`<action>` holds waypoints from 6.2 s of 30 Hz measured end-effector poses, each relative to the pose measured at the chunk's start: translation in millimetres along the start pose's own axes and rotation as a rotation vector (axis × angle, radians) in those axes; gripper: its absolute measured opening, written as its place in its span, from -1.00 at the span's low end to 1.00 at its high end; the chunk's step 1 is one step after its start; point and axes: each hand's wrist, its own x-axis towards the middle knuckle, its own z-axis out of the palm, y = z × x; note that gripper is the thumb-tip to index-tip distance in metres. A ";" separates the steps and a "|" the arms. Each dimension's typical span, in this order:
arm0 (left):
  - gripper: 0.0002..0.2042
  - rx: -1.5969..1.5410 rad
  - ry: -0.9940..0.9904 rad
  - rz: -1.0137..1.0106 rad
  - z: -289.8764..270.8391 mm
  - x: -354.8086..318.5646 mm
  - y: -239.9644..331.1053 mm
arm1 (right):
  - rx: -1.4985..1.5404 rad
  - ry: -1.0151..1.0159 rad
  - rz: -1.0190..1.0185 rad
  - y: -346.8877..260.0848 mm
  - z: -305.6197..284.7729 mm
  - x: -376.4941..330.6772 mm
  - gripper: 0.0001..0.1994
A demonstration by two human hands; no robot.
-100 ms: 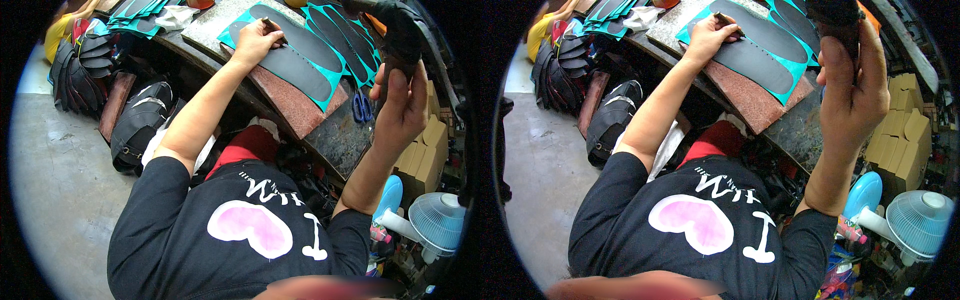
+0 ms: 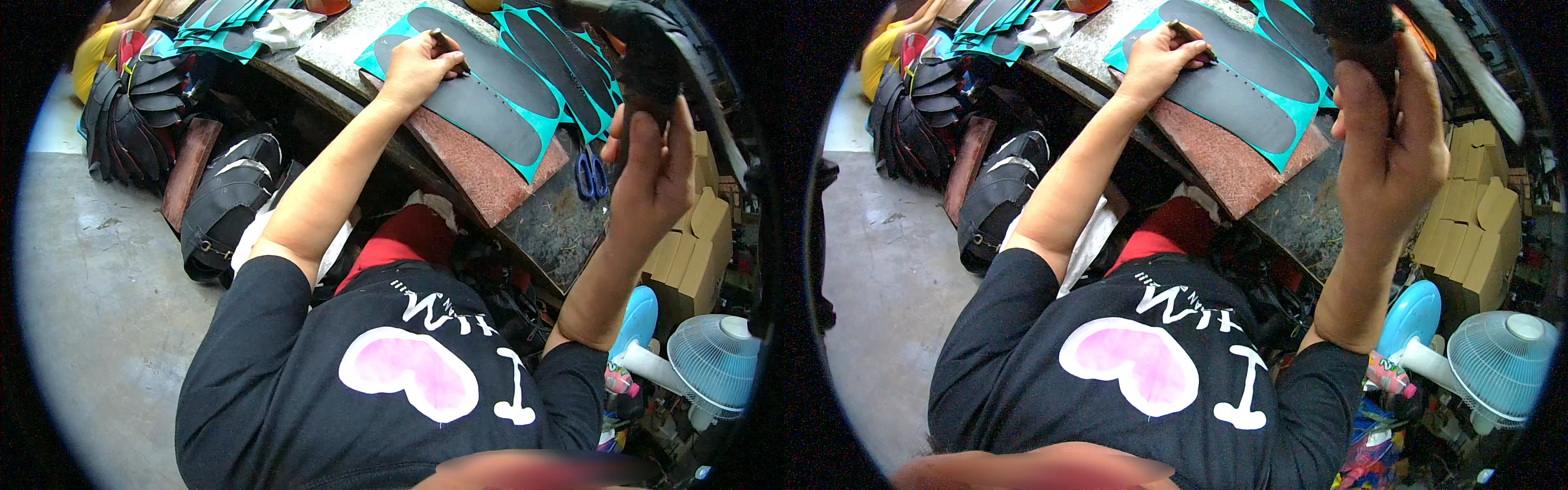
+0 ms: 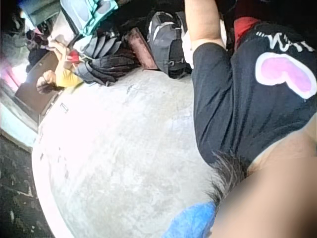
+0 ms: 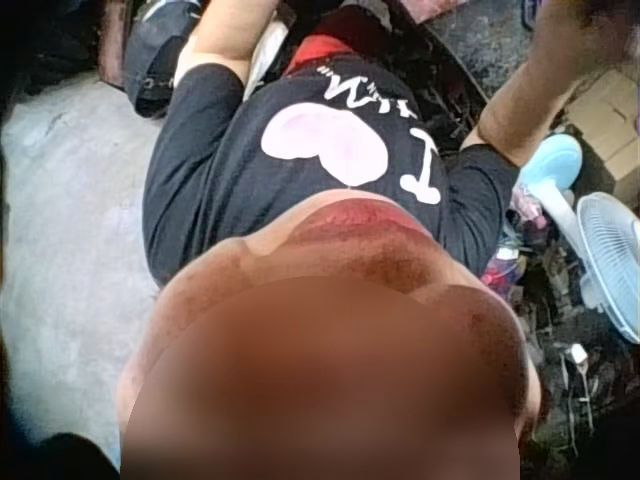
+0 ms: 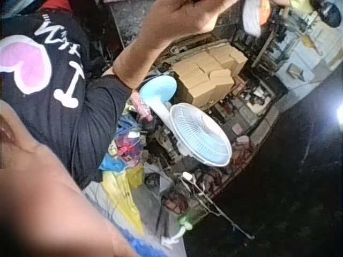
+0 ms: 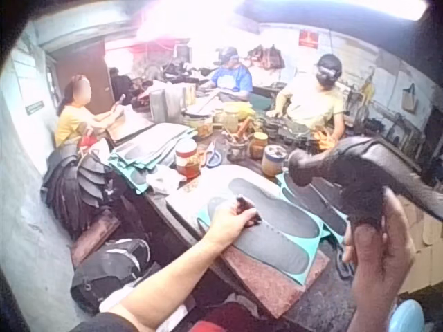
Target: The person uses a hammer to repeatedly strike a black shoe sole placed on a green template on a workbench. The left hand stabilizes the sole while the right hand swings the hammer. The person occasionally repositions the sole and continues hammering along its edges.
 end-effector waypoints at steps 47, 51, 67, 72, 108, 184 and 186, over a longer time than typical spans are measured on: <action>-0.87 0.380 -0.016 0.135 19.0 -8.2 3.6 | -0.405 -0.154 0.149 19.7 -23.0 -36.3 -0.66; -0.85 0.635 -0.070 0.404 27.7 -16.5 17.4 | -0.138 0.071 0.109 2.4 -16.4 -31.0 -0.71; -0.84 0.538 -0.125 0.343 32.7 -17.3 15.7 | -0.206 0.067 0.162 2.3 -28.3 -40.0 -0.75; -0.82 0.809 -0.164 0.524 48.8 -27.0 18.3 | -0.524 -0.264 0.304 34.6 -1.0 -59.5 -0.69; -0.86 0.011 0.034 -0.048 52.9 -28.7 23.6 | -0.612 -0.258 0.318 37.9 -34.8 -74.7 -0.66; -0.83 0.595 -0.135 0.515 55.1 -36.0 21.3 | -0.222 0.055 0.062 -1.8 -33.7 -49.6 -0.76; -0.84 0.750 -0.202 0.623 61.2 -40.3 21.6 | -0.558 -0.227 0.114 16.1 -17.4 -57.5 -0.73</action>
